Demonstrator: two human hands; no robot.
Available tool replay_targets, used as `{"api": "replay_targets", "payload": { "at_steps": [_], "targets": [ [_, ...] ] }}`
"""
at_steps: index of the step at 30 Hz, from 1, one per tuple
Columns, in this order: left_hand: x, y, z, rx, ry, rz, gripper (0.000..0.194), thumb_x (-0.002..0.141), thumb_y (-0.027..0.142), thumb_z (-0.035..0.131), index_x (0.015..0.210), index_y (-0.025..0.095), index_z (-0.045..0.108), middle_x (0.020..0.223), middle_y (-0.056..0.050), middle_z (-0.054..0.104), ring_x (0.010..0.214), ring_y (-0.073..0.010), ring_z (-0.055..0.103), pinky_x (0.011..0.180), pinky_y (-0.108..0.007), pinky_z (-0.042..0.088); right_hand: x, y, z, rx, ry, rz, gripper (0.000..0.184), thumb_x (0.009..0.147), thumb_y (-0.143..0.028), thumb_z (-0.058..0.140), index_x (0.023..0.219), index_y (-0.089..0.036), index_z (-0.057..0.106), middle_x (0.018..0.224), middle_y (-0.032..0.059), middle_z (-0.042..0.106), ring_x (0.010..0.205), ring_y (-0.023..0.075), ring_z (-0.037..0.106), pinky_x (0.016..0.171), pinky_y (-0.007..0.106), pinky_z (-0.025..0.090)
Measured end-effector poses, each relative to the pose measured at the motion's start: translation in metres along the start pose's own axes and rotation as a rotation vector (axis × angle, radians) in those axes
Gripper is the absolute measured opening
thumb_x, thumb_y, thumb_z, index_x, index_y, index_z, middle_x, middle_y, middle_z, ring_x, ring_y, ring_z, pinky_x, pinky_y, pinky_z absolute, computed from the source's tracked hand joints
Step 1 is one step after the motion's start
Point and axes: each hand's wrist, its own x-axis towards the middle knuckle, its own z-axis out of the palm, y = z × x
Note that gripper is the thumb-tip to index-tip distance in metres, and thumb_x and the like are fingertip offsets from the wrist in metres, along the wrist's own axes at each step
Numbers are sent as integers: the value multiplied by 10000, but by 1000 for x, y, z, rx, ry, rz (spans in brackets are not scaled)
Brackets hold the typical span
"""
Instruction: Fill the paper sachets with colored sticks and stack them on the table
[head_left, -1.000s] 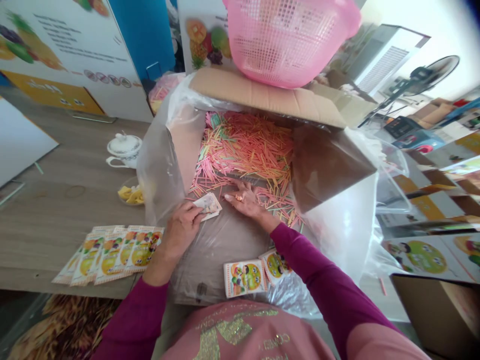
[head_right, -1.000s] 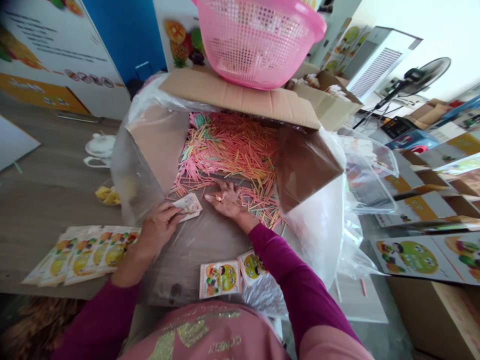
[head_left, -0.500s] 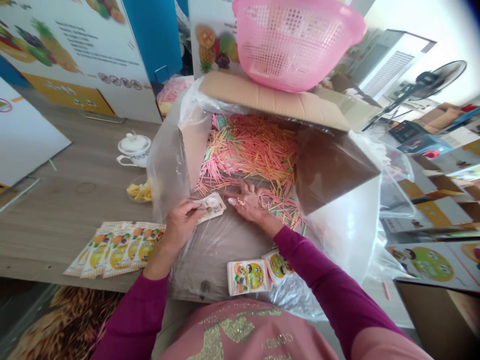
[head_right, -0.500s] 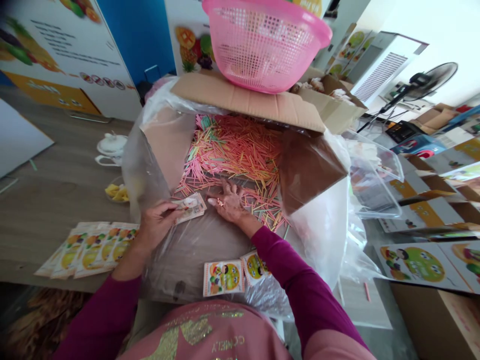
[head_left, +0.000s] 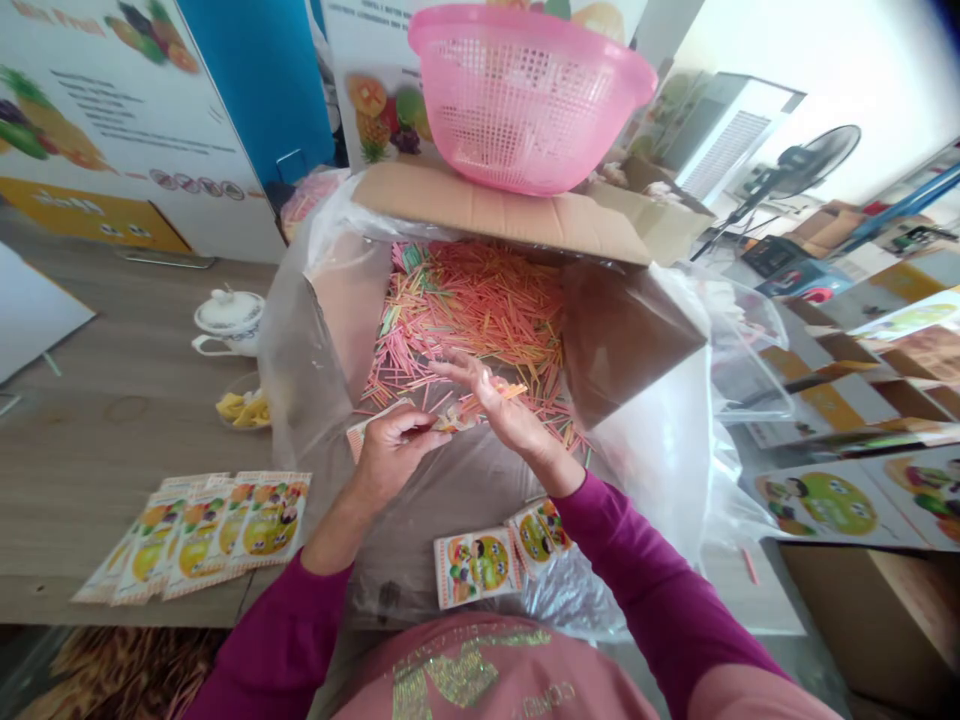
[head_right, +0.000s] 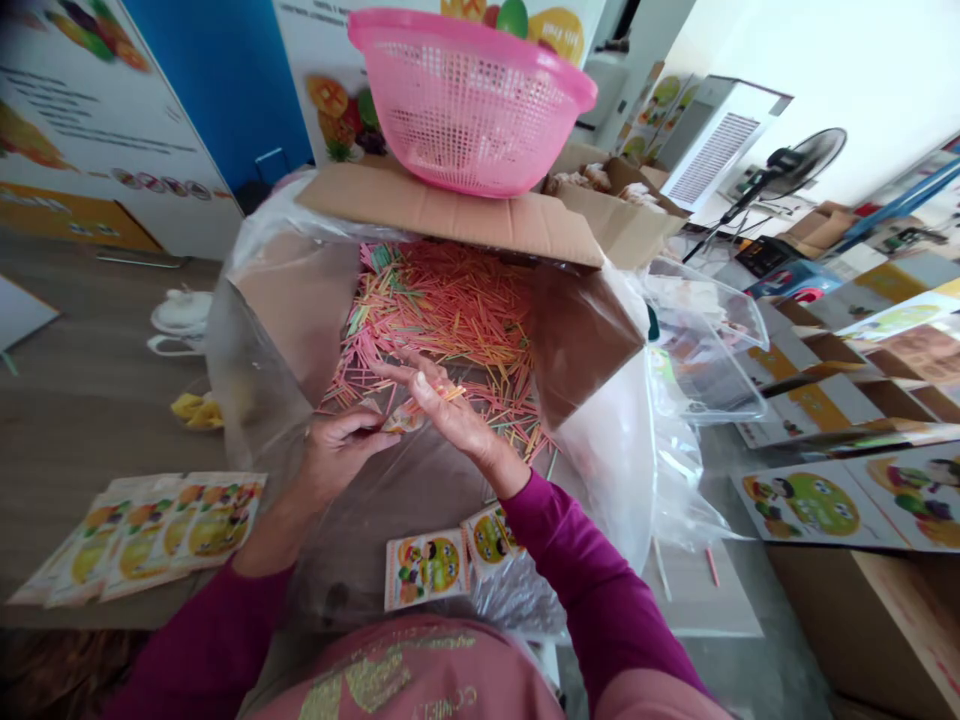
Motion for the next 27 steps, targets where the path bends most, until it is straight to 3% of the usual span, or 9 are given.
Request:
{"api": "replay_targets", "payload": {
  "at_steps": [3, 10, 14, 18, 23, 27],
  "targets": [
    [0, -2, 8, -45, 4, -8, 136, 778, 334, 915, 767, 232, 827, 718, 1, 720, 668, -144, 637, 638, -263, 522, -4, 7, 0, 20, -3, 28, 744, 1107, -786, 219, 1508, -395, 708, 1713, 2, 517, 1667, 292, 374, 1411, 560, 242],
    [-1, -20, 26, -205, 47, -71, 188, 754, 385, 931, 766, 231, 824, 797, -27, 765, 762, -184, 698, 698, -298, 582, 2, 2, 2, -72, -66, -4, 795, 1048, -863, 368, 1407, -292, 788, 1508, 93, 712, 1595, 336, 459, 1343, 602, 323],
    [0, -25, 30, -237, 61, -106, 234, 732, 410, 950, 760, 222, 813, 781, -21, 746, 753, -182, 680, 719, -311, 571, 8, -8, 1, -48, -78, -5, 798, 1105, -801, 244, 1365, -302, 810, 1397, 77, 769, 1530, 292, 544, 1332, 549, 353],
    [3, -23, 32, -245, 58, -116, 208, 733, 396, 939, 766, 230, 817, 796, -15, 758, 752, -182, 682, 739, -323, 564, 13, -7, -3, -147, -104, 18, 878, 1067, -856, 165, 1359, -341, 815, 1449, 78, 743, 1529, 327, 546, 1324, 620, 331],
    [5, -19, 38, -276, 34, -175, 262, 717, 453, 943, 755, 232, 806, 788, -18, 766, 766, -203, 690, 769, -359, 586, 15, -5, -10, -156, -147, 8, 765, 1022, -895, 361, 1428, -393, 772, 1489, 60, 726, 1539, 347, 544, 1323, 612, 363],
    [3, -16, 41, -333, 34, -283, 326, 672, 488, 967, 782, 225, 810, 807, -15, 776, 777, -204, 698, 787, -366, 594, 13, -4, -13, 3, -64, -28, 657, 1069, -793, 462, 1471, -356, 744, 1501, 57, 720, 1459, 313, 625, 1266, 549, 464]
  ]
}}
